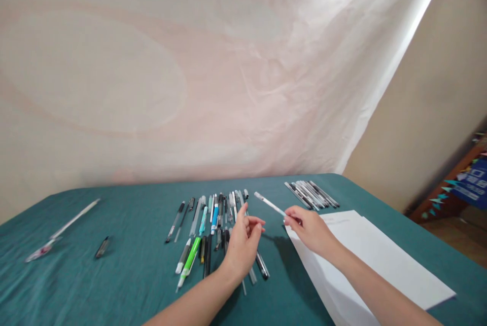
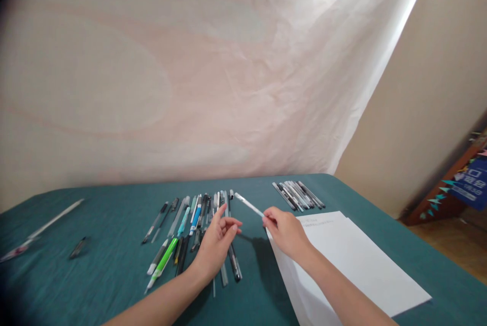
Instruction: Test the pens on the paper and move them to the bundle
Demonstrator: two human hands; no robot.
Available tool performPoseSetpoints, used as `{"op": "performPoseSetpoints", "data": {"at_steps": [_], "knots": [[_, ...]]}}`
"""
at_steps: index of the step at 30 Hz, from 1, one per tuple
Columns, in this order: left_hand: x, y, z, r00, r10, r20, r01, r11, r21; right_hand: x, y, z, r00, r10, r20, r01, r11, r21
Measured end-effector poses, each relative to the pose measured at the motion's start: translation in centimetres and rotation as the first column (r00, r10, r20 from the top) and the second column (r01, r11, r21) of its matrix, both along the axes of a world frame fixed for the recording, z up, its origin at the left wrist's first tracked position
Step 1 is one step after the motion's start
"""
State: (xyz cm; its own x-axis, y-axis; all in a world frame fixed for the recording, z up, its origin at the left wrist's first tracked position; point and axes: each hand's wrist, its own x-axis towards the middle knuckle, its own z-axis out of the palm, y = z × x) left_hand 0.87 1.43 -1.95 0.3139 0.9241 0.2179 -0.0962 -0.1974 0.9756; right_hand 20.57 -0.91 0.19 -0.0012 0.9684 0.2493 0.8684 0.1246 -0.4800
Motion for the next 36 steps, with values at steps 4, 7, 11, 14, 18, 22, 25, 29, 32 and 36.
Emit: {"op": "performPoseSetpoints", "data": {"at_steps": [4,7,11,14,18,22,25,29,32,36], "knots": [[-0.6,-1.0,0.2,0.936,-0.001,-0.353,0.075,0.978,0.195,2.8,3.2,0.0,0.940,-0.251,0.232,0.250,0.968,0.034],[-1.3,-1.7,0.7,0.788,0.075,-0.611,0.192,0.913,0.360,3.8,5.1,-0.3,0.837,-0.389,0.385,0.389,0.918,0.083],[-1.7,-2.0,1.4,0.613,0.210,-0.762,0.282,0.842,0.460,4.1,6.3,-1.3,0.785,-0.444,0.432,0.454,0.887,0.087],[-1.6,-2.1,1.8,0.555,0.244,-0.795,0.311,0.826,0.471,4.2,6.7,-2.0,0.763,-0.454,0.460,0.482,0.874,0.063],[-1.4,-2.3,1.9,0.526,0.242,-0.815,0.344,0.816,0.464,4.6,6.7,-2.4,0.739,-0.462,0.490,0.513,0.858,0.035],[-1.5,-2.2,1.8,0.521,0.235,-0.821,0.365,0.808,0.462,5.0,6.5,-2.5,0.725,-0.471,0.502,0.528,0.849,0.035],[-1.5,-2.1,1.7,0.523,0.243,-0.817,0.365,0.803,0.472,5.0,6.3,-2.6,0.720,-0.474,0.507,0.524,0.850,0.051],[-1.5,-2.2,1.7,0.529,0.251,-0.811,0.354,0.803,0.479,4.7,6.1,-2.7,0.716,-0.477,0.510,0.508,0.857,0.088],[-1.6,-2.0,2.1,0.539,0.259,-0.802,0.346,0.800,0.491,4.7,5.9,-2.7,0.717,-0.479,0.507,0.498,0.860,0.108],[-2.5,-0.6,3.7,0.550,0.295,-0.781,0.295,0.806,0.513,4.5,5.6,-2.2,0.732,-0.471,0.493,0.480,0.869,0.120]]}}
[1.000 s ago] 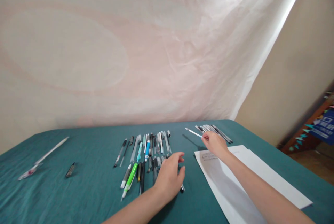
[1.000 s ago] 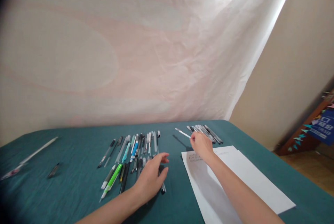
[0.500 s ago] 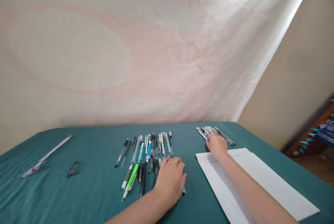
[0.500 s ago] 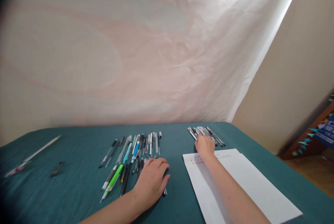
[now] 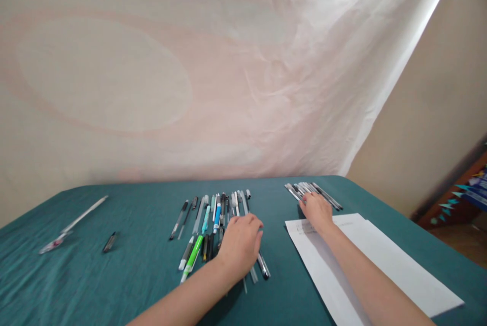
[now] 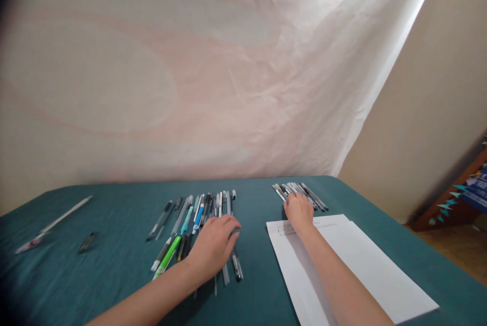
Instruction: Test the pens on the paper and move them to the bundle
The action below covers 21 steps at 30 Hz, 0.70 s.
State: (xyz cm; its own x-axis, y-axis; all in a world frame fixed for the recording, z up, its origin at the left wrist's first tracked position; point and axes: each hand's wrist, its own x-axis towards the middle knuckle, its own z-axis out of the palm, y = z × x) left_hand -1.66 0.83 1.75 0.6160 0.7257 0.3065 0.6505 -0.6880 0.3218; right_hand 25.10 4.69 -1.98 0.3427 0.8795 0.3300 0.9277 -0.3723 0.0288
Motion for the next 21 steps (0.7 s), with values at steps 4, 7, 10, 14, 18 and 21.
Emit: {"op": "performPoseSetpoints", "data": {"at_steps": [4,7,10,14,18,21], "knots": [[-1.7,2.0,1.9,0.992,0.119,-0.042,-0.122,0.991,-0.059,-2.1,-0.6,1.7,0.980,0.167,-0.108,-0.165,0.986,0.022],[-2.7,2.9,2.8,0.972,0.185,-0.147,-0.199,0.976,-0.085,-5.3,-1.8,2.9,0.880,0.342,-0.330,-0.382,0.922,-0.063],[-3.3,3.1,3.1,0.959,0.191,-0.207,-0.213,0.973,-0.090,-8.6,-3.7,3.3,0.720,0.475,-0.506,-0.591,0.802,-0.089],[-3.5,2.9,2.8,0.948,0.154,-0.280,-0.188,0.977,-0.100,-11.7,-6.0,2.9,0.673,0.512,-0.534,-0.641,0.763,-0.077],[-3.2,2.6,2.6,0.945,0.152,-0.290,-0.188,0.977,-0.103,-13.0,-7.1,2.5,0.685,0.508,-0.523,-0.637,0.765,-0.091],[-3.0,2.4,2.7,0.940,0.156,-0.305,-0.205,0.969,-0.138,-13.2,-7.3,2.5,0.699,0.504,-0.506,-0.632,0.768,-0.108]]}}
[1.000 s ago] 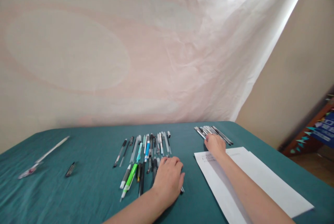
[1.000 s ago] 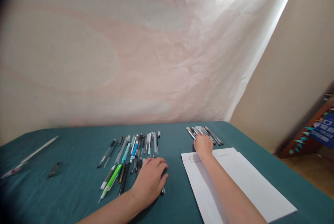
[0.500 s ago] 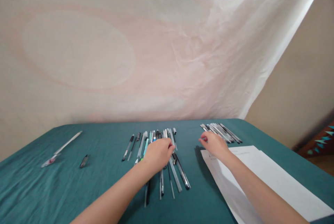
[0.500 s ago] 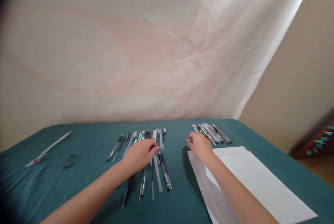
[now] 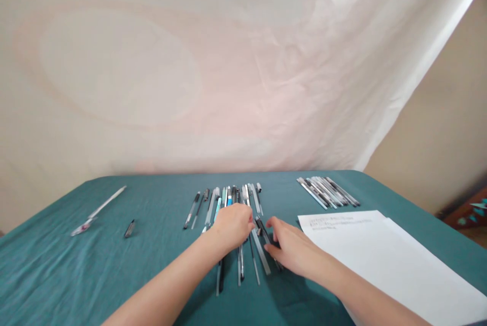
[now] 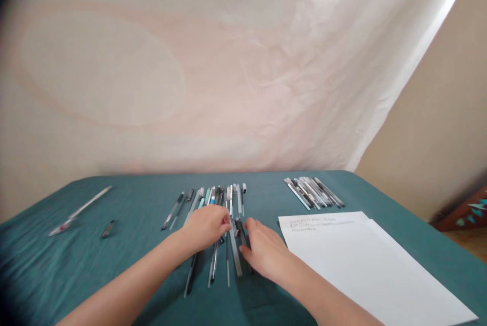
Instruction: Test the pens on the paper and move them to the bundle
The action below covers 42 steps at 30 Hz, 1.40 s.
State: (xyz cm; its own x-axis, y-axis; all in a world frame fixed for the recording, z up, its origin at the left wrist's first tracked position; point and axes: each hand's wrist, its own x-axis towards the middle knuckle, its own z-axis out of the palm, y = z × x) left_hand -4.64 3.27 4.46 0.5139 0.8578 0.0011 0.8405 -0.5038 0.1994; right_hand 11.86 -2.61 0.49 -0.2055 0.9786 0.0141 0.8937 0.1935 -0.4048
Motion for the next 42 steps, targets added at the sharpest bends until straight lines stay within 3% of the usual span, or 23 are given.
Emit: {"op": "performPoseSetpoints", "data": {"at_steps": [10,17,22,27,31,34,38,42], "knots": [[0.1,-0.1,-1.0,0.999,-0.030,0.012,0.030,0.998,0.047,0.7,0.0,0.8,0.953,-0.014,0.304,0.023,0.999,-0.028],[0.4,-0.2,-0.9,0.999,-0.045,-0.011,0.045,0.998,0.040,1.7,0.2,0.9,0.906,0.014,0.423,0.002,0.999,-0.038],[0.3,-0.1,-1.3,0.999,-0.027,0.044,0.024,0.998,0.063,2.2,0.5,0.7,0.918,0.005,0.396,0.016,0.999,-0.050],[0.2,0.4,-1.2,0.983,-0.005,0.186,-0.003,0.999,0.040,3.7,1.7,1.6,0.990,0.027,0.138,-0.022,0.999,-0.039],[0.7,0.7,-1.0,0.868,-0.078,0.490,0.183,0.968,-0.171,4.5,2.4,1.9,0.987,0.092,-0.135,-0.102,0.992,-0.070],[1.3,0.6,-1.1,0.702,0.033,0.711,0.319,0.878,-0.357,4.3,2.5,1.7,0.953,0.127,-0.275,-0.157,0.983,-0.090],[1.8,0.5,-1.5,0.542,0.213,0.813,0.363,0.813,-0.456,3.9,2.4,1.4,0.912,0.158,-0.378,-0.206,0.975,-0.089],[2.1,0.5,-1.8,0.464,0.248,0.851,0.389,0.806,-0.447,3.7,2.4,1.4,0.879,0.161,-0.448,-0.223,0.971,-0.088]]}}
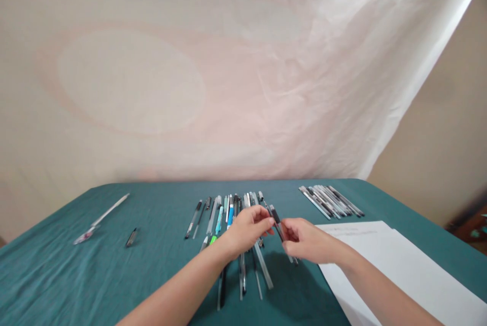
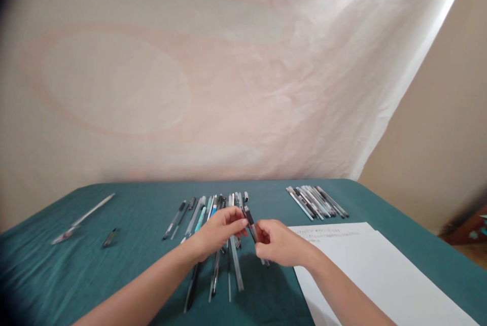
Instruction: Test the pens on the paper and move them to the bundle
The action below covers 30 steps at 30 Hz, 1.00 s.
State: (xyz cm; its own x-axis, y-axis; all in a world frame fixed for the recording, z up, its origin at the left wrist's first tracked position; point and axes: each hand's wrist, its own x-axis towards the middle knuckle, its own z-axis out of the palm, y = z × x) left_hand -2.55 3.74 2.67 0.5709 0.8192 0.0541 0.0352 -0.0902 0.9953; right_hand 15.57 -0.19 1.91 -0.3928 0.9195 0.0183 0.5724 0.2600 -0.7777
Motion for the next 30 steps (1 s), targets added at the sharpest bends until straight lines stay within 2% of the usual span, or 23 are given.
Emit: {"op": "performPoseSetpoints", "data": {"at_steps": [2,6,9,12,17,30], "knots": [[0.1,0.1,0.0,0.996,0.055,0.068,-0.056,0.998,0.010,-0.1,0.0,0.1,0.999,0.002,-0.053,-0.005,0.998,-0.056],[-0.2,1.0,0.4,0.941,0.251,0.227,-0.257,0.966,-0.001,-0.1,0.0,0.3,0.993,-0.007,-0.121,-0.013,0.986,-0.164],[-1.0,2.2,0.6,0.872,0.388,0.300,-0.400,0.916,-0.023,0.1,0.0,0.3,0.995,0.010,-0.098,-0.027,0.985,-0.168],[-1.7,3.3,0.7,0.822,0.458,0.338,-0.477,0.878,-0.029,0.3,0.1,-0.1,0.998,0.030,-0.051,-0.038,0.987,-0.155],[-2.1,3.8,0.9,0.793,0.502,0.345,-0.519,0.853,-0.051,0.4,0.1,-0.5,0.999,0.043,-0.015,-0.044,0.988,-0.151],[-2.3,4.0,1.0,0.797,0.502,0.334,-0.519,0.854,-0.045,0.4,0.0,0.0,0.999,0.044,0.024,-0.041,0.991,-0.130]]}}
